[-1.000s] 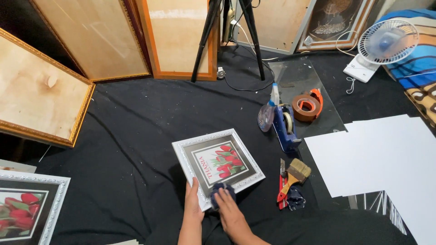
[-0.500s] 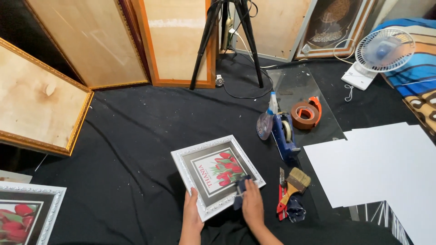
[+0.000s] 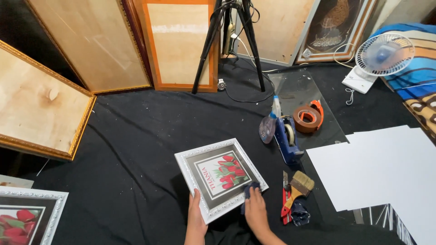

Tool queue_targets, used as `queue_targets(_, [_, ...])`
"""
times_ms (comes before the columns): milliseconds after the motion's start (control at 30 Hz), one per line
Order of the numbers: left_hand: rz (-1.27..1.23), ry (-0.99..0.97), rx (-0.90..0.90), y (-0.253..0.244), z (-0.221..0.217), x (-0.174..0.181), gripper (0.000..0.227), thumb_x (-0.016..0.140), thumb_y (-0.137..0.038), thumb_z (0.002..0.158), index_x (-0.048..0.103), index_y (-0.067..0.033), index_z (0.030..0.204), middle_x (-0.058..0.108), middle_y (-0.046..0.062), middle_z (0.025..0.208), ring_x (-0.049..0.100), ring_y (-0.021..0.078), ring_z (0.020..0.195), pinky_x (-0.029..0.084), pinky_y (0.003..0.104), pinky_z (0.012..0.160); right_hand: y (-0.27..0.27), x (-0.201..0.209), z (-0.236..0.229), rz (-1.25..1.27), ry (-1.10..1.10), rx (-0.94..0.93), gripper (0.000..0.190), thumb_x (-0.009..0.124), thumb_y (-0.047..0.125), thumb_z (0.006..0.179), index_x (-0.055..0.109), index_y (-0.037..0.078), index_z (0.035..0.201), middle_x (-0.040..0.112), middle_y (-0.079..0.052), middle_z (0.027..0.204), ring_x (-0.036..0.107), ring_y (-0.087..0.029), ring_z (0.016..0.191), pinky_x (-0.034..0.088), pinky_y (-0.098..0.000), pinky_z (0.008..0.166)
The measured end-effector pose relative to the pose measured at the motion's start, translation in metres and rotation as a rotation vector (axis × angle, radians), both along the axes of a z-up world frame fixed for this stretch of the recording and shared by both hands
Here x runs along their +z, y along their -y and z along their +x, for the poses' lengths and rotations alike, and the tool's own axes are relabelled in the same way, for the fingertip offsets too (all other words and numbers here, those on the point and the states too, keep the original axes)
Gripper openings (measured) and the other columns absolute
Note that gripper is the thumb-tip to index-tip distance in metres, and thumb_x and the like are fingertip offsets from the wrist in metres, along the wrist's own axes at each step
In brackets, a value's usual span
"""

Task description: Cleaning a picture frame with a cloth and inserting a printed picture into it.

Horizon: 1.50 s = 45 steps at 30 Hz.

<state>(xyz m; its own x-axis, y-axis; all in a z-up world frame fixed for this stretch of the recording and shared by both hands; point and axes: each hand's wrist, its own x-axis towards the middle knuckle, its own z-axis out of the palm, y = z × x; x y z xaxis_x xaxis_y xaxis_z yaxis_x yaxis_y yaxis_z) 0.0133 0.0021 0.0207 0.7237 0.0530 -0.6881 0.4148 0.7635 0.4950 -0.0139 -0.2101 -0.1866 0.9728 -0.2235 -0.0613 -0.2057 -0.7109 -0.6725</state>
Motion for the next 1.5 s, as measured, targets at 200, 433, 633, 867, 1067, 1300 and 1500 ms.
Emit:
queue_targets(200, [-0.048, 0.098, 0.074, 0.000, 0.006, -0.048, 0.057, 0.047, -0.038, 0.100, 0.047, -0.0121, 0.151, 0.061, 0.024, 0.142, 0.059, 0.0395, 0.123, 0.046, 0.051, 0.103, -0.078, 0.035, -0.050, -0.052, 0.396, 0.487, 0.067, 0.061, 0.003, 0.090, 0.042, 0.005, 0.155, 0.037, -0.022, 0.162, 0.040, -0.044, 0.146, 0.034, -0.0471, 0.119])
queue_targets(433, [0.006, -0.340, -0.115, -0.012, 0.001, -0.052, 0.096, 0.057, -0.077, 0.081, 0.047, -0.0192, 0.158, 0.061, -0.004, 0.138, 0.065, 0.0154, 0.109, 0.050, 0.030, 0.085, -0.095, 0.141, -0.048, 0.255, 0.269, 0.734, 0.055, 0.060, -0.004, 0.101, 0.046, 0.007, 0.153, 0.043, -0.014, 0.160, 0.034, -0.036, 0.151, 0.034, -0.0516, 0.118])
queue_targets(633, [-0.254, 0.061, 0.012, 0.003, 0.004, -0.032, 0.075, 0.046, -0.054, 0.096, 0.052, -0.0033, 0.150, 0.061, 0.025, 0.140, 0.058, 0.0408, 0.122, 0.045, 0.051, 0.106, -0.062, 0.077, -0.023, -0.059, 0.376, 0.424, 0.051, 0.049, 0.013, 0.102, 0.049, 0.017, 0.153, 0.048, -0.007, 0.159, 0.038, -0.034, 0.149, 0.031, -0.0495, 0.115])
queue_targets(867, [-0.105, 0.015, 0.041, 0.004, 0.004, -0.008, 0.060, 0.047, -0.036, 0.100, 0.045, -0.0180, 0.157, 0.060, 0.019, 0.145, 0.058, 0.0402, 0.127, 0.046, 0.055, 0.105, 0.056, -0.064, 0.049, -0.058, 0.211, -0.171, 0.049, 0.044, 0.017, 0.103, 0.051, 0.005, 0.150, 0.051, -0.020, 0.153, 0.041, -0.039, 0.145, 0.029, -0.0466, 0.123])
queue_targets(1067, [-0.106, -0.046, -0.062, -0.002, 0.003, 0.004, 0.071, 0.044, -0.053, 0.095, 0.046, -0.0193, 0.157, 0.060, 0.017, 0.149, 0.058, 0.0389, 0.132, 0.047, 0.054, 0.106, 0.045, 0.004, 0.042, 0.242, -0.087, -0.285, 0.054, 0.040, 0.027, 0.103, 0.046, 0.013, 0.155, 0.037, -0.013, 0.163, 0.033, -0.029, 0.152, 0.029, -0.0432, 0.121])
queue_targets(1300, [-0.161, 0.170, 0.043, -0.001, 0.006, 0.000, 0.077, 0.026, -0.064, 0.095, 0.043, -0.0216, 0.157, 0.056, 0.019, 0.152, 0.054, 0.0393, 0.134, 0.043, 0.053, 0.108, -0.065, 0.051, -0.023, 0.101, 0.333, 0.199, 0.044, 0.049, 0.018, 0.102, 0.057, 0.010, 0.144, 0.052, -0.015, 0.153, 0.036, -0.038, 0.149, 0.025, -0.0482, 0.124])
queue_targets(1500, [-0.263, 0.179, 0.046, -0.011, 0.004, 0.002, 0.084, 0.019, -0.071, 0.093, 0.040, -0.0244, 0.159, 0.050, 0.014, 0.159, 0.050, 0.0356, 0.137, 0.036, 0.045, 0.116, -0.100, 0.125, -0.040, 0.242, 0.308, 0.632, 0.048, 0.050, 0.006, 0.104, 0.050, 0.011, 0.152, 0.042, -0.010, 0.162, 0.031, -0.035, 0.153, 0.029, -0.0480, 0.121])
